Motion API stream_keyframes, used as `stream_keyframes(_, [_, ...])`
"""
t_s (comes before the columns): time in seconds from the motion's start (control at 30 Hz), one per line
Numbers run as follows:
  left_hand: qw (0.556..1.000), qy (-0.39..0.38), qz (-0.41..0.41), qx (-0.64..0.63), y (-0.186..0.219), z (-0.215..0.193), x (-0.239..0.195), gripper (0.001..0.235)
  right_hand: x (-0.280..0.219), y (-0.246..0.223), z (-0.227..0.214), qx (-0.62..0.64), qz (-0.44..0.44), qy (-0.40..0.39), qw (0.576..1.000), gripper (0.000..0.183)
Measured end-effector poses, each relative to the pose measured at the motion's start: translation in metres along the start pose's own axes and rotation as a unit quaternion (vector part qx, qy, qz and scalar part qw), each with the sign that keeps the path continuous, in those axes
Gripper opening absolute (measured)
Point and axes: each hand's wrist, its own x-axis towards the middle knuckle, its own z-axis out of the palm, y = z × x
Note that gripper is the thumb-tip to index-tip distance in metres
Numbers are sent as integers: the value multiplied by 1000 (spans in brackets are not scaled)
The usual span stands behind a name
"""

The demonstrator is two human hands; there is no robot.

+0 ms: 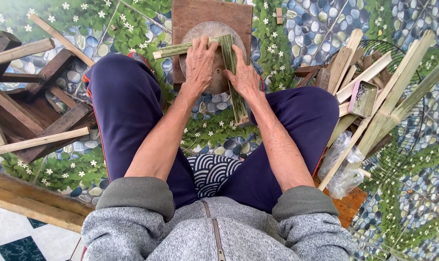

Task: The person sits cross-legged and assembles bamboo pieces by hand, fitting them together and using a hammer to secure joints. They handle multiple bamboo segments, aligning and tapping them into place on a small wooden work surface.

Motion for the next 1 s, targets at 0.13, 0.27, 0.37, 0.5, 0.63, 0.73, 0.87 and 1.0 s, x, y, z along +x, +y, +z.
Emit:
stream_keyframes(0.13, [993,79,-54,-62,-15,7,8,34,-8,-14,-11,5,29,-18,999,79])
stream_keyframes(0.27, [995,78,-61,-16,-24,21,13,42,-7,-16,-15,11,23,-14,1000,79])
stream_keyframes(0.37, [999,47,-23,-12,-29,25,11,40,-13,-21,-25,29,44,-35,998,77])
stream_keyframes(0.5, [995,-25,0,-99,-41,38,40,34,-20,-34,-59,69,-8,31,997,75])
stream_keyframes(0.63, [990,28,69,-122,-20,-80,81,30,-38,-49,-101,48,-95,164,981,78])
stream_keyframes(0.73, [971,82,150,-168,-12,-147,91,43,-44,-53,-114,81,-145,249,954,68])
stream_keyframes(0.87, [963,146,173,-143,-16,-172,88,25,-30,-53,-110,148,-147,227,951,59])
stream_keyframes(1.0, [972,126,167,-105,-28,-178,83,35,-37,-64,-123,176,-188,221,941,46])
